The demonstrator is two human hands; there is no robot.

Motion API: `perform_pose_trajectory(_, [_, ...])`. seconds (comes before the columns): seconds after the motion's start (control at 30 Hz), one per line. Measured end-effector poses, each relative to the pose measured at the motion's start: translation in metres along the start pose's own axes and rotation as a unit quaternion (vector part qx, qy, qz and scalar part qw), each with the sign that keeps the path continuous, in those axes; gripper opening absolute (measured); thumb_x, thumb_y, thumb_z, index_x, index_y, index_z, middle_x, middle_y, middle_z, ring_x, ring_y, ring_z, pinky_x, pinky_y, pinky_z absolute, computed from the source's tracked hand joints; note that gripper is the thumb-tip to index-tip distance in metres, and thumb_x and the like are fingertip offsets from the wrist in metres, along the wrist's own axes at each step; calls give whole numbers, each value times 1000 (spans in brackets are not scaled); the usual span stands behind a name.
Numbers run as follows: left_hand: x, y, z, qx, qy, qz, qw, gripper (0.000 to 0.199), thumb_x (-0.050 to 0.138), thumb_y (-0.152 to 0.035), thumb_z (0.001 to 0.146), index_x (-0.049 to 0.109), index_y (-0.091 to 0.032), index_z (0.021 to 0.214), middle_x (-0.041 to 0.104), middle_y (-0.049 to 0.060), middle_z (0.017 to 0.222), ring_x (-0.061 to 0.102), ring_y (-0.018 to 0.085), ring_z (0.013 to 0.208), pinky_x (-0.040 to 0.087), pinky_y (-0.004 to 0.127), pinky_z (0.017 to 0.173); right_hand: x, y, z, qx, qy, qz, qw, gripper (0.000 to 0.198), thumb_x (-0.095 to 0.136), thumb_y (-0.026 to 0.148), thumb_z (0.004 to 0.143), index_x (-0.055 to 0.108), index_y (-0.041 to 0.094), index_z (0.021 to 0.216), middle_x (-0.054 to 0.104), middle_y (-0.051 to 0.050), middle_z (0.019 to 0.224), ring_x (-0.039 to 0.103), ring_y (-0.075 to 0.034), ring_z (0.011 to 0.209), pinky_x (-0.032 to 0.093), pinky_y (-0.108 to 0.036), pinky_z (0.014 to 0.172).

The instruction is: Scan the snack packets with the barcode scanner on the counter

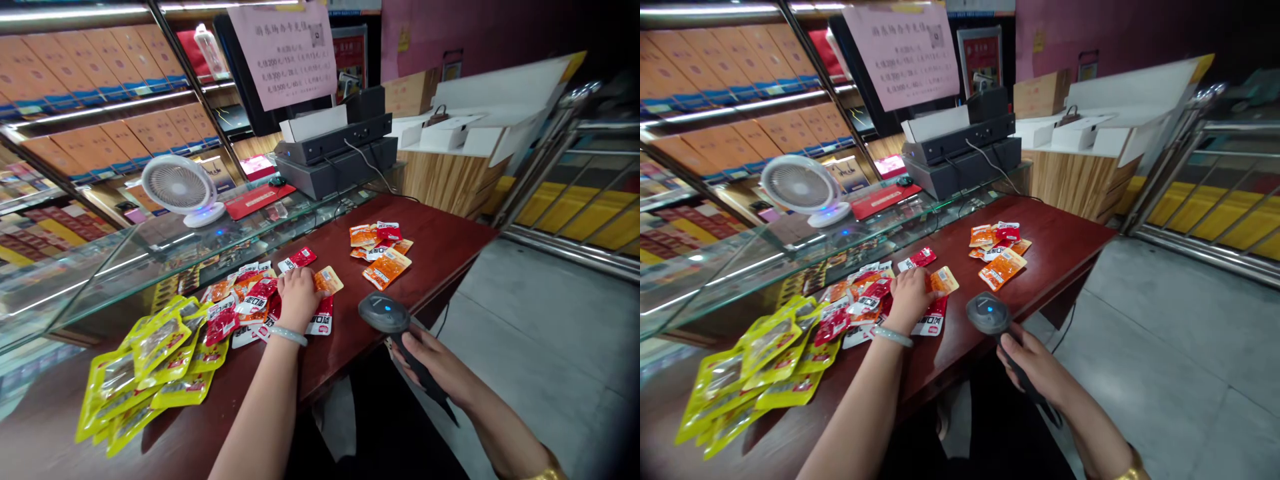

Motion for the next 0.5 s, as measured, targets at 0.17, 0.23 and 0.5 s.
perform_pose_trajectory(0.17, [13,-10,-3,19,35,-87,995,51,69,-39,78,48,-17,118,66,12,101,63,28,98,44,36,85,13,25,6,-36,-6,-9,999,42,58,62,85,51,21,88,49,4,67,41,-5,43,30,-18,39])
perform_pose_trajectory(0.23, [11,-16,-3,44,23,-110,993,49,68,-36,79,47,-17,119,66,12,102,63,27,99,45,34,83,22,38,11,-58,0,-12,998,43,59,63,84,50,21,86,49,4,68,42,-5,43,32,-19,40])
perform_pose_trajectory(0.5, [1,-27,-6,82,-20,-96,992,32,64,-23,80,52,-16,109,64,10,95,61,26,96,45,35,82,38,52,33,-76,19,12,997,41,56,61,87,49,21,94,47,6,67,40,-5,41,32,-17,37])
Point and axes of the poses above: each hand's wrist, its own z-axis towards the middle knuckle, its own x-axis out of the palm, y = z × x, the point moved 10 cm from there along z, towards the middle knuckle
